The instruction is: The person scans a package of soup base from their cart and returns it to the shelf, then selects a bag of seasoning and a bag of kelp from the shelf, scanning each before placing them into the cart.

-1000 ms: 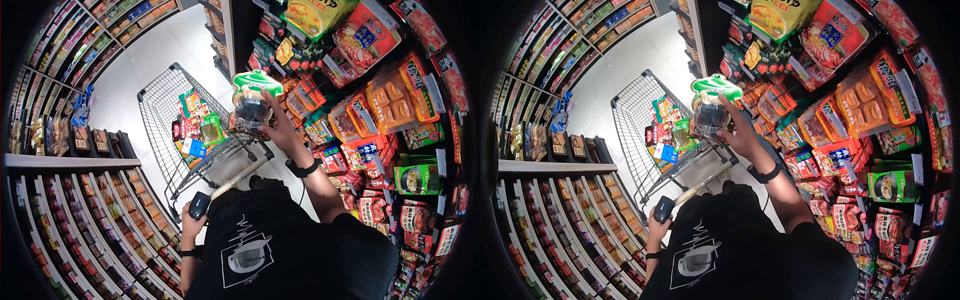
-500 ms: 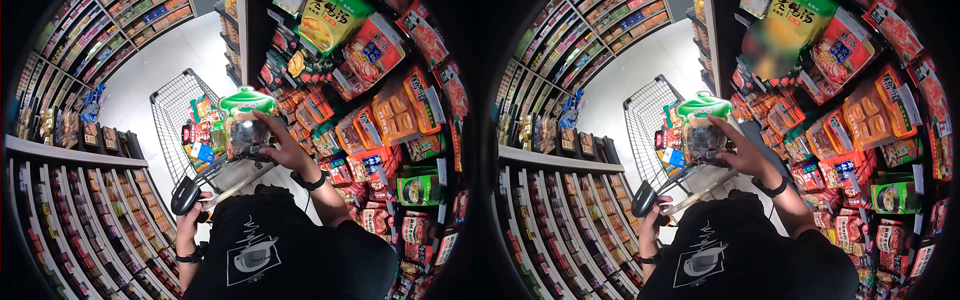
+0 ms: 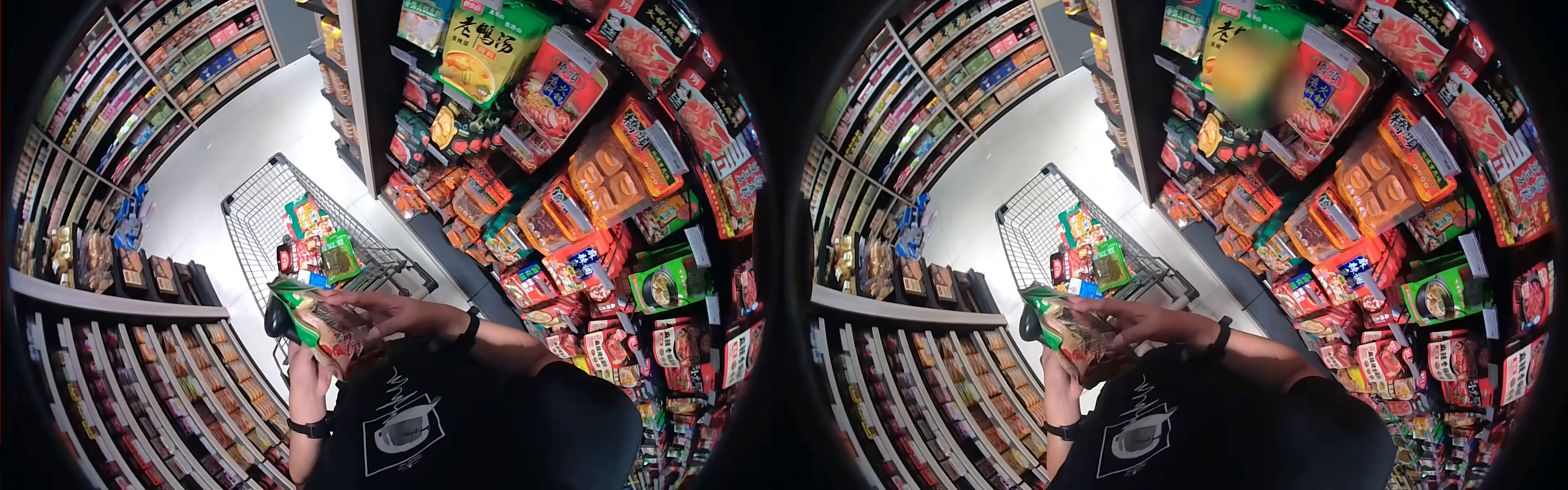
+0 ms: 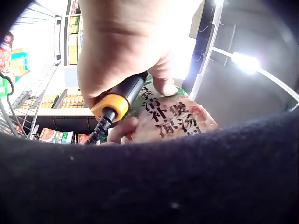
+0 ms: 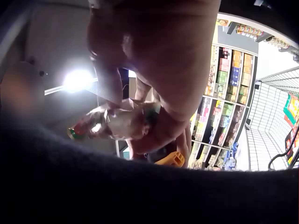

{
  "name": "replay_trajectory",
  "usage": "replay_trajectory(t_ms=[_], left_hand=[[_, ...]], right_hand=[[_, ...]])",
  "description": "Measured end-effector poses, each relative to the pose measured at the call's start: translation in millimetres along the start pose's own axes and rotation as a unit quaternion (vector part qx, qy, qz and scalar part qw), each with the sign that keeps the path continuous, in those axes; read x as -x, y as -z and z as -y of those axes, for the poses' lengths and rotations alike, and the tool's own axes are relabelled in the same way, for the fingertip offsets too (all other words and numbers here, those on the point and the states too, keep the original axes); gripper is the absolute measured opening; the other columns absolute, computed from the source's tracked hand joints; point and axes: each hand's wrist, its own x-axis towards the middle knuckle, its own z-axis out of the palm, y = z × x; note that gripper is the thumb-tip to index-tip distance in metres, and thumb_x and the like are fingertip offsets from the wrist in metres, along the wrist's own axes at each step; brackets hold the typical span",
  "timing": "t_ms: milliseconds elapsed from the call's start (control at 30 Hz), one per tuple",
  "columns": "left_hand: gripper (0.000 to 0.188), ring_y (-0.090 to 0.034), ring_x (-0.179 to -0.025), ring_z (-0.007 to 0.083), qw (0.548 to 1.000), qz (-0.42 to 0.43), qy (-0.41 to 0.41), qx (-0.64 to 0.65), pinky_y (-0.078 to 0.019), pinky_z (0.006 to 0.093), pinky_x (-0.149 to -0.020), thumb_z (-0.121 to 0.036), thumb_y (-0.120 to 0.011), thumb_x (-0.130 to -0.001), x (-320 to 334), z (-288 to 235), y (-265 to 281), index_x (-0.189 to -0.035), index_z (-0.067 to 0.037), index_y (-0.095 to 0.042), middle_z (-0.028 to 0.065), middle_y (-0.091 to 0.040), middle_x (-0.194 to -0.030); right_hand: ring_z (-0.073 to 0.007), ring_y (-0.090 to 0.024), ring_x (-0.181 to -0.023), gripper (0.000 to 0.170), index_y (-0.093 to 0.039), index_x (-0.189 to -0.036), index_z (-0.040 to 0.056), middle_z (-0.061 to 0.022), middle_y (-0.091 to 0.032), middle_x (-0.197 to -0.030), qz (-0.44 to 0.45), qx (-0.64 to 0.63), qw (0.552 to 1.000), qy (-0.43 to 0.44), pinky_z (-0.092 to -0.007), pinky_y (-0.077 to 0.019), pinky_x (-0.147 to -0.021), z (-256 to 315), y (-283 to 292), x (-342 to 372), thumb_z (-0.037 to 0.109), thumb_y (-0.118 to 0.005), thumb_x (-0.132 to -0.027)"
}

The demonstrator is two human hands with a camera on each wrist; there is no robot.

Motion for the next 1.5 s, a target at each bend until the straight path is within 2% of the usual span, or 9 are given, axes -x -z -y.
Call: replay_trajectory(t_ms=[100,233,400,567,800,967,1233,1400,1500], left_hand=[[0.044,-0.068,-0.127,0.0296,1.000,-0.005,-0.006,0.018,-0.0574,0.0473,-0.108,-0.017,-0.062,-0.111,0.2,-2.2,6.6,-0.151,-0.003,-0.052,0.0149,-0.066,-0.140],[0.048,-0.070,-0.118,0.0232,0.986,-0.018,-0.141,-0.086,-0.0580,0.0397,-0.102,-0.017,-0.076,-0.104,-9.0,-2.3,-8.8,-0.145,-0.004,-0.056,0.0100,-0.068,-0.132],[0.041,-0.064,-0.094,0.0113,0.927,-0.095,-0.195,-0.307,-0.0536,0.0274,-0.081,-0.010,-0.089,-0.090,-18.0,-1.8,-30.6,-0.118,-0.006,-0.060,-0.0006,-0.064,-0.104],[0.032,-0.066,-0.094,0.0128,0.970,-0.128,-0.130,-0.161,-0.0610,0.0301,-0.085,-0.001,-0.085,-0.094,-7.4,-18.3,-39.0,-0.104,-0.009,-0.056,0.0031,-0.066,-0.105],[0.028,-0.067,-0.091,0.0141,0.972,-0.122,-0.132,-0.154,-0.0624,0.0324,-0.085,-0.002,-0.083,-0.096,-8.8,-13.2,-22.7,-0.101,-0.009,-0.056,0.0072,-0.063,-0.123],[0.022,-0.071,-0.095,0.0163,0.973,-0.157,-0.143,-0.093,-0.0586,0.0283,-0.071,-0.006,-0.078,-0.101,-0.4,-25.4,-9.8,-0.100,-0.008,-0.056,0.0118,-0.066,-0.129],[0.017,-0.076,-0.106,0.0218,0.971,-0.200,-0.091,-0.093,-0.0543,0.0248,-0.059,-0.005,-0.075,-0.099,37.7,-38.7,18.8,-0.107,-0.005,-0.060,0.0173,-0.066,-0.130],[0.014,-0.075,-0.104,0.0220,0.965,-0.223,-0.090,-0.108,-0.0535,0.0247,-0.058,-0.003,-0.073,-0.099,58.3,-44.0,27.2,-0.103,-0.004,-0.060,0.0182,-0.066,-0.130],[0.014,-0.075,-0.104,0.0220,0.961,-0.238,-0.086,-0.111,-0.0534,0.0244,-0.058,-0.003,-0.073,-0.099,64.4,-41.2,28.5,-0.102,-0.004,-0.060,0.0175,-0.066,-0.129]], right_hand=[[-0.0263,-0.034,-0.162,0.087,-0.032,-0.173,0.0102,-0.0081,-0.024,-0.181,0.010,0.130,0.991,-0.034,-0.0436,-0.0371,-0.128,12.7,8.6,0.4,0.026,-0.077,-0.101],[-0.0278,-0.032,-0.163,0.089,-0.024,-0.175,0.0091,-0.0101,-0.020,-0.182,-0.041,0.051,0.991,-0.117,-0.0450,-0.0378,-0.127,18.3,1.9,6.5,0.039,-0.072,-0.106],[-0.0184,-0.060,-0.132,0.116,-0.019,-0.173,0.0076,-0.0121,-0.057,-0.149,-0.129,0.176,0.974,-0.068,-0.0354,-0.0514,-0.112,-12.8,-6.3,-6.4,0.054,-0.088,-0.091],[-0.0199,-0.063,-0.133,0.079,-0.032,-0.166,0.0027,-0.0126,-0.061,-0.147,-0.204,0.001,0.975,-0.083,-0.0375,-0.0536,-0.112,14.2,-6.2,-7.2,0.013,-0.074,-0.100],[-0.0203,-0.066,-0.131,0.075,-0.035,-0.166,0.0029,-0.0140,-0.062,-0.148,-0.202,0.011,0.973,-0.108,-0.0369,-0.0566,-0.110,6.3,5.6,-7.7,0.013,-0.072,-0.102],[-0.0214,-0.079,-0.098,0.033,-0.060,-0.139,0.0039,-0.0135,-0.074,-0.122,-0.397,-0.016,0.917,-0.028,-0.0360,-0.0667,-0.079,16.1,39.8,2.9,0.022,-0.059,-0.111],[-0.0107,-0.076,-0.090,0.037,-0.060,-0.136,0.0075,-0.0018,-0.074,-0.110,-0.422,0.087,0.895,-0.112,-0.0284,-0.0629,-0.073,26.0,91.6,24.5,0.027,-0.071,-0.106],[-0.0163,-0.072,-0.114,0.055,-0.054,-0.148,0.0010,-0.0117,-0.071,-0.128,-0.379,0.149,0.913,-0.021,-0.0321,-0.0585,-0.096,10.6,102.2,-23.8,0.024,-0.076,-0.103],[-0.0152,-0.073,-0.106,0.064,-0.052,-0.149,-0.0017,-0.0131,-0.071,-0.125,-0.369,0.254,0.893,-0.049,-0.0310,-0.0601,-0.090,-23.1,147.9,-59.9,0.028,-0.080,-0.099]])
